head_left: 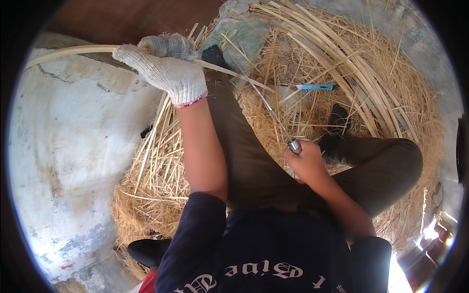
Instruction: The person sits on a concrete floor surrounded by straw and uses a large knife to split long bamboo strips into thinner slivers. They hold the bamboo with a gloved left hand and use the knife in their right hand to shave and split the material, discarding the resulting pieces onto the floor.
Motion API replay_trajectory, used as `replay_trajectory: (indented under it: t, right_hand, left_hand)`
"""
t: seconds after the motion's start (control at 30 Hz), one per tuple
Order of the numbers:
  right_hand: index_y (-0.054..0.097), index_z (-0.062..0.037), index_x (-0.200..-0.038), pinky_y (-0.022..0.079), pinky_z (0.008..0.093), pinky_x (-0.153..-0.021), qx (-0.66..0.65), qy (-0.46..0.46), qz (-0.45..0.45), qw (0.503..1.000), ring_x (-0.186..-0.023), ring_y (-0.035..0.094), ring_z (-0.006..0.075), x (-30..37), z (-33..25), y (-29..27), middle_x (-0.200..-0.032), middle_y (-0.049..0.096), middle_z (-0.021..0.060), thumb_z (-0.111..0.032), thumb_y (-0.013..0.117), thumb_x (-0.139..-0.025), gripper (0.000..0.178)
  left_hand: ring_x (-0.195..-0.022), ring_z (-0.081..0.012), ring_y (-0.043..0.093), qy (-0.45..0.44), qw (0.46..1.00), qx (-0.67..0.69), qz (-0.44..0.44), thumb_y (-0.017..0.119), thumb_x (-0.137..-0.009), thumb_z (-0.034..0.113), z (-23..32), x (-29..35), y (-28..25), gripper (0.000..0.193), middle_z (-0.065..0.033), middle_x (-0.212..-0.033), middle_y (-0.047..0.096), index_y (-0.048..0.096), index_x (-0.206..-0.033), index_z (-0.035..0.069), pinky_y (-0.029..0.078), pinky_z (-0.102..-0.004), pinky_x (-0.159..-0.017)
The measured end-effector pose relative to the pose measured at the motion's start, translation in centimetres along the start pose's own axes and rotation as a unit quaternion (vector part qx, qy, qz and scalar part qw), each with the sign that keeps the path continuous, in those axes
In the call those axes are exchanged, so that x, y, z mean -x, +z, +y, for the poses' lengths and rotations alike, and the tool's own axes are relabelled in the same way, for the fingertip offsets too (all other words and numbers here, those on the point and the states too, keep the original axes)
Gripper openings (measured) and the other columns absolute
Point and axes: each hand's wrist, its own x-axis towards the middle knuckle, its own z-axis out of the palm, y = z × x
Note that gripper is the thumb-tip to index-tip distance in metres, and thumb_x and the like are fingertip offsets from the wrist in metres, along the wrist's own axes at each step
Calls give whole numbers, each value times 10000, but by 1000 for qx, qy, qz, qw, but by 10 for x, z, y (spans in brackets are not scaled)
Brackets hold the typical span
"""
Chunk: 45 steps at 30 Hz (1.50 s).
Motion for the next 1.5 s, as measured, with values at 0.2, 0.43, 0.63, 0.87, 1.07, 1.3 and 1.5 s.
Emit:
replay_trajectory:
  t: [0.2,0.43,0.63,0.87,1.07,1.3,1.5]
  right_hand:
    - [607,-1,-743,454,442,-589,-34,8,-31,999,-532,541,315,-12,7,20,-600,572,166,-230,680,-851,263]
    - [596,-6,-708,421,437,-564,-29,7,-12,999,-516,491,257,-26,24,22,-574,542,147,-204,667,-858,258]
    - [590,4,-693,414,429,-557,-85,7,-43,995,-519,482,230,-22,18,23,-565,548,125,-207,671,-860,281]
    - [599,12,-698,431,427,-567,-96,57,-32,993,-527,535,231,-24,24,24,-571,567,113,-225,682,-867,303]
    - [629,14,-714,458,435,-576,-81,3,-14,997,-544,584,267,-13,7,20,-589,588,156,-247,692,-857,304]
    - [645,17,-722,485,456,-585,-59,35,-12,998,-583,632,374,-23,17,20,-617,621,202,-278,689,-851,325]
    - [663,18,-739,491,468,-599,-55,6,-36,998,-609,653,382,-15,7,13,-634,632,205,-273,679,-857,314]
  left_hand:
    - [-486,-127,134,-5,1000,9,-19,479,-892,861,-1,2,4,767,44,-539,156,202,-603,207,115,-307,-466]
    - [-487,-122,147,-15,1000,13,-9,491,-896,849,-4,0,-1,761,46,-534,173,204,-604,208,135,-304,-483]
    - [-464,-115,139,-16,999,25,-16,441,-931,833,-2,10,4,741,49,-522,174,234,-598,205,114,-300,-456]
    - [-458,-106,132,-29,1000,9,-1,415,-947,827,-2,20,21,730,56,-522,167,232,-603,209,96,-299,-439]
    - [-463,-107,127,-14,999,14,-28,408,-938,842,-8,28,27,741,55,-525,159,206,-598,214,89,-302,-436]
    - [-422,-74,154,-24,995,71,-67,417,-963,809,-7,20,17,701,77,-501,208,256,-595,233,103,-274,-380]
    - [-431,-78,143,9,998,5,-63,419,-946,830,-10,26,22,704,75,-512,181,252,-601,239,86,-275,-397]
